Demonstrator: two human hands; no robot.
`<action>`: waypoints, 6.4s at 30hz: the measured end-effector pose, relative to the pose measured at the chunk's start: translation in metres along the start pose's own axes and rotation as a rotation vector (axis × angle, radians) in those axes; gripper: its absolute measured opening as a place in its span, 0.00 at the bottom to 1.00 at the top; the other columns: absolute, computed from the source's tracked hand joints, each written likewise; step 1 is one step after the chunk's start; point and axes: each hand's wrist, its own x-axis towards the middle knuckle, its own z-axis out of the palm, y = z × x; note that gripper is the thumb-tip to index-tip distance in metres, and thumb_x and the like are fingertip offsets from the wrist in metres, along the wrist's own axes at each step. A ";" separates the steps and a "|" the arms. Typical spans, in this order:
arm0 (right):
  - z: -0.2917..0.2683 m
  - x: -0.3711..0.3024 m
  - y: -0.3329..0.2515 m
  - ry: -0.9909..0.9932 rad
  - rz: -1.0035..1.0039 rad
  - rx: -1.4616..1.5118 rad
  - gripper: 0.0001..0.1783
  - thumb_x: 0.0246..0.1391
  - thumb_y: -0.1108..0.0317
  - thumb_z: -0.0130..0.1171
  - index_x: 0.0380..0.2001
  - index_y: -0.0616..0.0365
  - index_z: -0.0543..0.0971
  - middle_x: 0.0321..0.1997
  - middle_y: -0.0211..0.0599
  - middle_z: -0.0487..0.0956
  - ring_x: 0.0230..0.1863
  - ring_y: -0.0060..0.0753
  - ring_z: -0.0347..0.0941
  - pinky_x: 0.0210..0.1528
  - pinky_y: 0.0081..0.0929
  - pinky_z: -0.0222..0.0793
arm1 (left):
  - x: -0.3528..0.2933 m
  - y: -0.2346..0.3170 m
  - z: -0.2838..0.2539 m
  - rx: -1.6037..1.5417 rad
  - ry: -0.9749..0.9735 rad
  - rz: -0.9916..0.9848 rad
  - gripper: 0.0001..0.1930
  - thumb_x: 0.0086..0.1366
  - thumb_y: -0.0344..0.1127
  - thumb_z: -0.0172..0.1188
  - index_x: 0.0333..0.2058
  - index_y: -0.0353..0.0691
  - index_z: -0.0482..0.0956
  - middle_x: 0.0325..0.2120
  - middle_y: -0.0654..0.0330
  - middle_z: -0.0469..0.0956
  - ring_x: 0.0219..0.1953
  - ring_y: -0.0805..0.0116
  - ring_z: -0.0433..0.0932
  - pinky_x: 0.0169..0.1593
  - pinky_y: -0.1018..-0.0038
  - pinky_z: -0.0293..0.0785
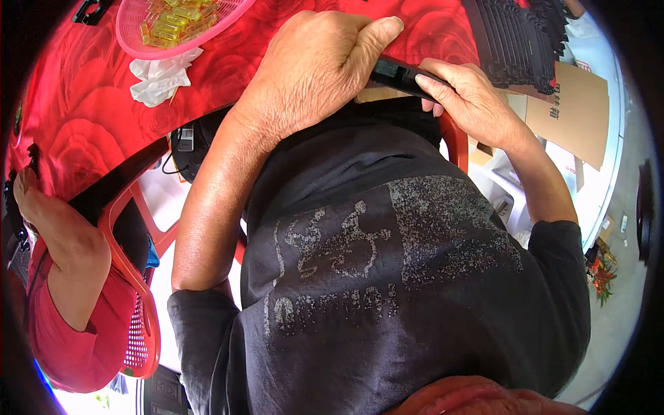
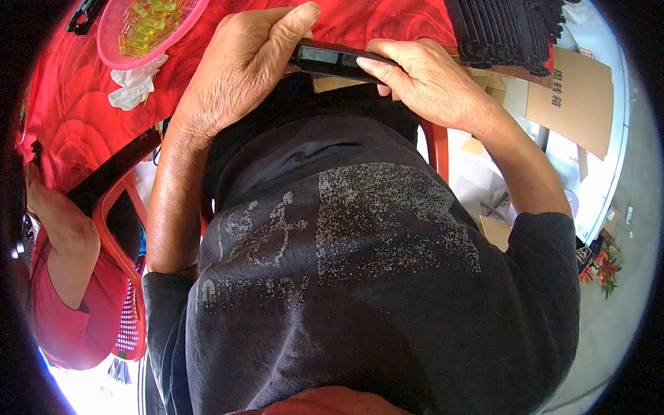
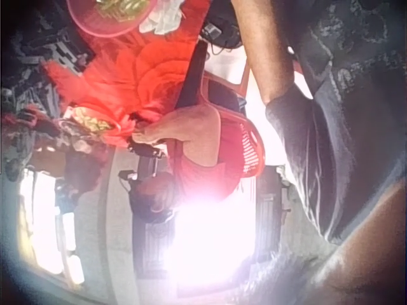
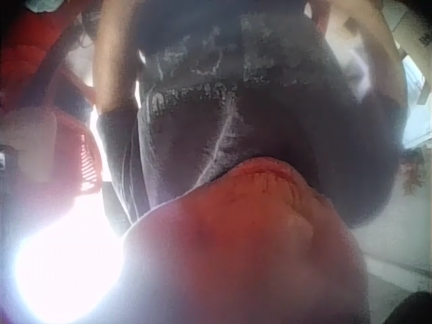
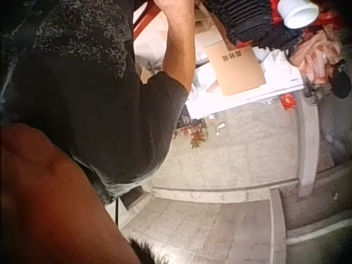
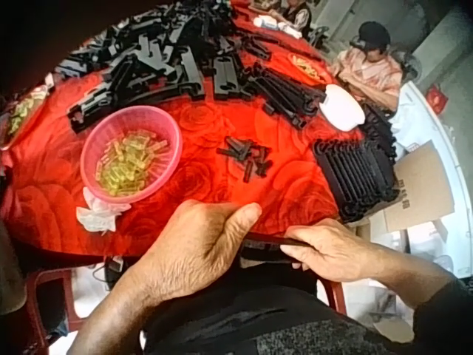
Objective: The person assembles plastic toy gun components by fitting casing parts together, picking up and inserting small yellow pieces into the black plastic housing, and pressing the parts into place by hand.
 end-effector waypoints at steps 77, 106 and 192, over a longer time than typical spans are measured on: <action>-0.001 -0.012 -0.017 -0.058 -0.066 -0.077 0.25 0.67 0.48 0.60 0.33 0.63 0.83 0.16 0.33 0.76 0.19 0.22 0.73 0.24 0.28 0.67 | -0.029 0.018 0.007 0.022 -0.148 0.034 0.11 0.61 0.36 0.64 0.34 0.31 0.85 0.23 0.43 0.79 0.26 0.56 0.83 0.33 0.61 0.76; 0.011 0.008 0.009 0.060 -0.050 -0.367 0.29 0.61 0.38 0.60 0.43 0.53 0.88 0.26 0.46 0.84 0.31 0.43 0.84 0.41 0.40 0.77 | -0.023 0.007 0.023 -0.032 -0.148 -0.095 0.10 0.57 0.32 0.62 0.33 0.32 0.85 0.20 0.51 0.80 0.24 0.67 0.80 0.35 0.68 0.78; 0.034 0.038 -0.050 0.617 -0.228 1.605 0.18 0.71 0.48 0.48 0.34 0.49 0.72 0.24 0.31 0.74 0.19 0.25 0.66 0.24 0.23 0.64 | -0.045 0.049 0.080 -0.480 0.179 -0.467 0.09 0.67 0.31 0.62 0.36 0.29 0.77 0.21 0.36 0.76 0.28 0.35 0.80 0.31 0.53 0.75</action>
